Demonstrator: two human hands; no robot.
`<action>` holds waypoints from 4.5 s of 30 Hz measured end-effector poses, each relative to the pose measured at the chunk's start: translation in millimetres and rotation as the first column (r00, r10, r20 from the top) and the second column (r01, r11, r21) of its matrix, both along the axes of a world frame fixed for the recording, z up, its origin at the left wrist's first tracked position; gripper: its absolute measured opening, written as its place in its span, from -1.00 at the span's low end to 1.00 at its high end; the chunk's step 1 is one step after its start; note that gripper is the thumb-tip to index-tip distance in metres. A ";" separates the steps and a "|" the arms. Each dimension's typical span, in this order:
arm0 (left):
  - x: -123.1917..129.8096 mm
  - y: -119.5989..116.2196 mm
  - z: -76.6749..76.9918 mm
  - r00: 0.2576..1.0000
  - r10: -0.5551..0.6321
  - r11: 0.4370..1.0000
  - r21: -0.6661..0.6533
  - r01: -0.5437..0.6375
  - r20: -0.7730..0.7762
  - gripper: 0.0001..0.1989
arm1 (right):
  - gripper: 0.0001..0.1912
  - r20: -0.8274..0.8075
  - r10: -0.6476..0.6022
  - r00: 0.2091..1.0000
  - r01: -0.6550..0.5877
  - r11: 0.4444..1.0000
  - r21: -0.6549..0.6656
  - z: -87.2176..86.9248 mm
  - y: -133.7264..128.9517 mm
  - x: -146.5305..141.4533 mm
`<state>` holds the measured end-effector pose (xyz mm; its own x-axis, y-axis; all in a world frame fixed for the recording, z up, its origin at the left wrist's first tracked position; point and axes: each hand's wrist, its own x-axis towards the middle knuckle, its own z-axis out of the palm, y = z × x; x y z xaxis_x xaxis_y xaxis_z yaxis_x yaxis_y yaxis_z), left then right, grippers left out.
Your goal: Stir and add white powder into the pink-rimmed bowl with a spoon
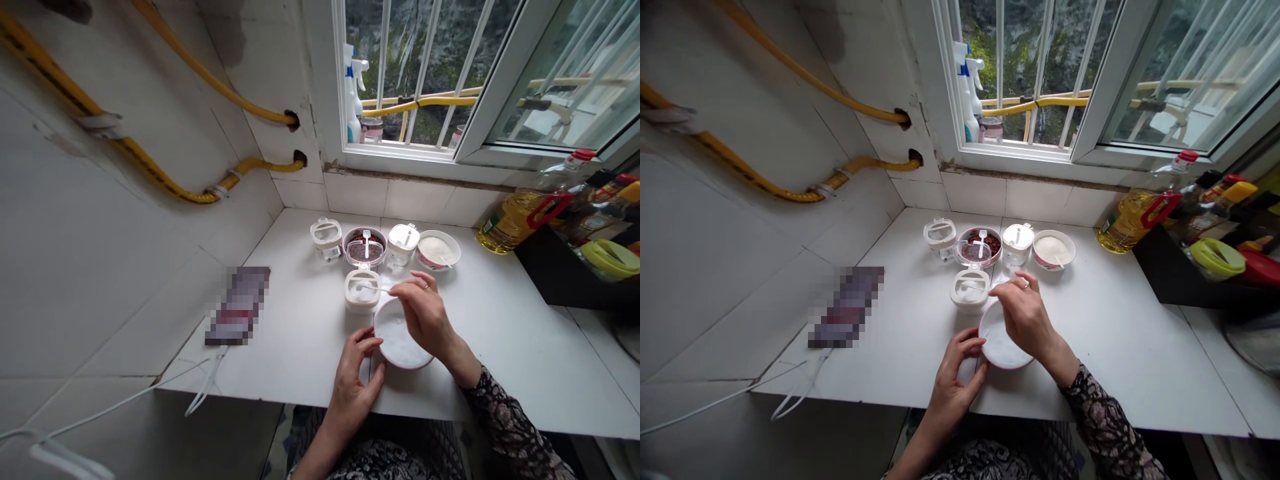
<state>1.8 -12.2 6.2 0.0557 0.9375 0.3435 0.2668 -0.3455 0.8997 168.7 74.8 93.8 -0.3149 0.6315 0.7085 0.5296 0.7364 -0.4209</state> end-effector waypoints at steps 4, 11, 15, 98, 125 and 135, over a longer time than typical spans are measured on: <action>0.2 -0.1 0.5 1.000 0.004 1.000 0.004 -0.004 0.007 -0.68 | -0.70 0.074 0.012 0.997 -0.018 0.997 0.078 2.3 -1.7 2.8; -0.5 -0.4 -0.4 1.000 0.002 1.000 0.001 -0.002 -0.008 -0.66 | -0.80 -0.017 -0.060 0.998 0.058 0.996 -0.065 7.6 -2.9 32.0; -0.4 -1.0 -1.1 1.000 0.015 1.000 0.013 -0.015 -0.017 -0.67 | -0.81 0.185 0.059 0.981 -0.031 0.988 -0.151 -1.9 -0.6 33.9; 0.1 -0.2 -1.3 0.999 0.030 0.999 0.023 -0.029 -0.037 -0.67 | -0.80 -0.037 -0.042 0.998 0.017 0.865 -0.501 -3.7 -2.2 44.4; -0.1 -0.6 -1.8 0.999 0.034 0.999 -0.004 -0.034 -0.027 -0.70 | -0.77 -0.002 0.050 0.999 -0.044 0.863 -0.503 -11.4 -3.8 36.6; -0.1 -0.3 -1.2 0.999 0.027 1.000 0.013 -0.026 -0.027 -0.68 | -0.80 -0.158 -0.135 0.978 0.004 0.774 -0.633 -7.8 -1.6 37.8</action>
<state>1.7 -12.5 5.0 0.0402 0.9344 0.3539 0.3001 -0.3491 0.8877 206.5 73.2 86.1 -0.1584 0.9696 0.1865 0.4340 0.2380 -0.8689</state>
